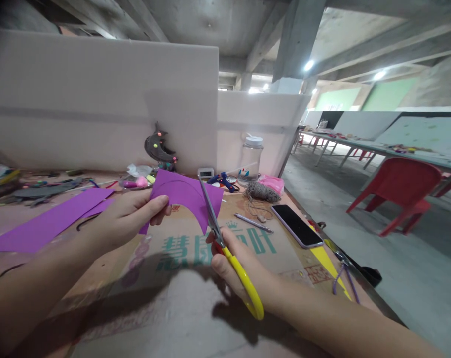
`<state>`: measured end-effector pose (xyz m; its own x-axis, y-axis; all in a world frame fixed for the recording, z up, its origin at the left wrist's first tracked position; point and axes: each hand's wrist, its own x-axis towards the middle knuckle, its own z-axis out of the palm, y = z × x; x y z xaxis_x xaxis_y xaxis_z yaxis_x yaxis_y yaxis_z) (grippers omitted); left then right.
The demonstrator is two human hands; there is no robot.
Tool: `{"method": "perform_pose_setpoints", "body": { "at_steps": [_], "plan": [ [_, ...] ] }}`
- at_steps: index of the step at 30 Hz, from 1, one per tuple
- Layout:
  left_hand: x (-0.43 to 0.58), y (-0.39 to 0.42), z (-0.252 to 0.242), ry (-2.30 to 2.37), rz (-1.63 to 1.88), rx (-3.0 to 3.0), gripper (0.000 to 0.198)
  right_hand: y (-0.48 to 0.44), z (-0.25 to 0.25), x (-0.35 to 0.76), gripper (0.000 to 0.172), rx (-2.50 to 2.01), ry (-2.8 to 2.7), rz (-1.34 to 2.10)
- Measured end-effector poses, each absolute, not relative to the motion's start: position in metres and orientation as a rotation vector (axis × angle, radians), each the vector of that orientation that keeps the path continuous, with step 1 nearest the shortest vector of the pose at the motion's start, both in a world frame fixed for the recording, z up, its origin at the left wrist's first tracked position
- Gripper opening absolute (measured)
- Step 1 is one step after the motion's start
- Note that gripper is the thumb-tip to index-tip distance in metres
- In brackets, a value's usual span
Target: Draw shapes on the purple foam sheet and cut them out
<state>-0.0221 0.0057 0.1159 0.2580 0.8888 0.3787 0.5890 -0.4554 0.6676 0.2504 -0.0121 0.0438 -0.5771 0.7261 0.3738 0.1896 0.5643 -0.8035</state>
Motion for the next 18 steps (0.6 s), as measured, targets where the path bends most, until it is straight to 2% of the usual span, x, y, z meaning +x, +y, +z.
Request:
{"method": "perform_pose_setpoints", "body": {
  "at_steps": [8, 18],
  "plan": [
    [-0.021, 0.009, 0.117, 1.361, 1.043, 2.049, 0.041, -0.019, 0.068, 0.250, 0.050, -0.830, -2.132, 0.867],
    [-0.023, 0.014, 0.114, 1.264, 1.024, 1.967, 0.040, -0.009, 0.044, 0.250, 0.052, -0.791, -2.045, 1.037]
  ]
}}
